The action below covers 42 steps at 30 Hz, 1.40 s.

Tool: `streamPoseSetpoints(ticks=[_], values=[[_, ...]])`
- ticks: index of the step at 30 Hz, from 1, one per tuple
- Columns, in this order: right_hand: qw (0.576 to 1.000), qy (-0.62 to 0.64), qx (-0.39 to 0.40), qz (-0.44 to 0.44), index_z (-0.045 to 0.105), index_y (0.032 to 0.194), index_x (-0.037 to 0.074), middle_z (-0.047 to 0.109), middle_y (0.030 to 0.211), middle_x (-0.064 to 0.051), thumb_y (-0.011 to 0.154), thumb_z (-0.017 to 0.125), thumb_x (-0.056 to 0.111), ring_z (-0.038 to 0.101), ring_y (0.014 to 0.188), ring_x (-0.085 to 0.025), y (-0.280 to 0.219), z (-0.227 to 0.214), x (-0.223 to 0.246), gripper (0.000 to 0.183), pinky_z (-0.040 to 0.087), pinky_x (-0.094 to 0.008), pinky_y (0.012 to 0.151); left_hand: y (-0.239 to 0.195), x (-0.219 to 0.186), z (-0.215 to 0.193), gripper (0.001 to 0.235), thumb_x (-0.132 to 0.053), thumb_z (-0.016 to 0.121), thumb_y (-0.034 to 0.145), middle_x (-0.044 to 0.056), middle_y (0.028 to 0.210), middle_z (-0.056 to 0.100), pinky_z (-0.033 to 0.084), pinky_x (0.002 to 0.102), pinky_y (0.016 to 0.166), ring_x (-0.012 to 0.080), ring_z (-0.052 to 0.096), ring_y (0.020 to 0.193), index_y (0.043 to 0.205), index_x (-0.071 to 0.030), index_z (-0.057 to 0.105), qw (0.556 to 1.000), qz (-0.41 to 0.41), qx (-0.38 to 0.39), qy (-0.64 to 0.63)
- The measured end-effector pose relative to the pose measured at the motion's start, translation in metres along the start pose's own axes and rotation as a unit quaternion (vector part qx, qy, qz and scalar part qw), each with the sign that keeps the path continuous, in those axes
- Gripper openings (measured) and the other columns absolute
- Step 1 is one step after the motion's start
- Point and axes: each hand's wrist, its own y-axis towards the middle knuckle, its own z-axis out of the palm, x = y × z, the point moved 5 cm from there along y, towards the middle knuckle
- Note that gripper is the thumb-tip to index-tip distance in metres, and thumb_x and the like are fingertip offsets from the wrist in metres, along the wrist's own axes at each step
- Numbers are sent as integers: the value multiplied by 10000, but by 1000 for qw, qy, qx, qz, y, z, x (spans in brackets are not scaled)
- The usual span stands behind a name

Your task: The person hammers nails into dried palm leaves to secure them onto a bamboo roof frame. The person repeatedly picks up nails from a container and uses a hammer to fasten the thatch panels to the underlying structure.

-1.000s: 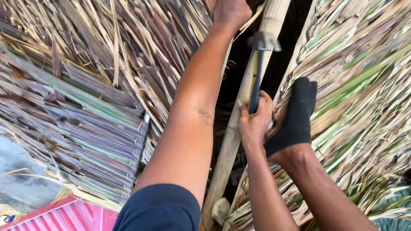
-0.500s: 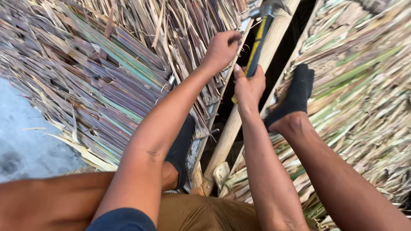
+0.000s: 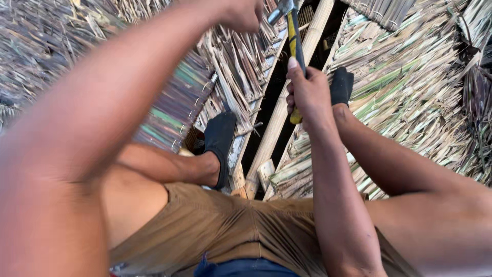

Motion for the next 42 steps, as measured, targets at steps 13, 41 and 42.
streamPoseSetpoints(ticks=[13, 41, 42], values=[[997, -20, 51, -58, 524, 955, 63, 507, 690, 9, 1020, 650, 298, 508, 493, -86, -48, 10, 15, 275, 463, -292, 426, -113, -44, -42, 330, -143, 709, 803, 170, 1066, 737, 570, 457, 814, 306, 709, 948, 1119, -71, 773, 967, -10, 180, 182], [983, 56, -164, -64, 564, 1140, 107, 561, 725, 23, 1040, 573, 306, 522, 541, -77, -54, -48, 95, 223, 484, -272, 472, 62, -59, -51, 313, -103, 726, 788, 206, 1155, 706, 572, 498, 848, 367, 695, 1041, 1091, -31, 761, 979, 25, 31, 198], [984, 66, -160, -44, 539, 1108, 73, 550, 716, 18, 1041, 577, 312, 517, 531, -87, -49, -50, 81, 251, 476, -283, 460, 65, -62, -50, 313, -102, 727, 788, 208, 1158, 705, 572, 500, 850, 369, 694, 1044, 1090, -29, 760, 979, 21, 35, 200]])
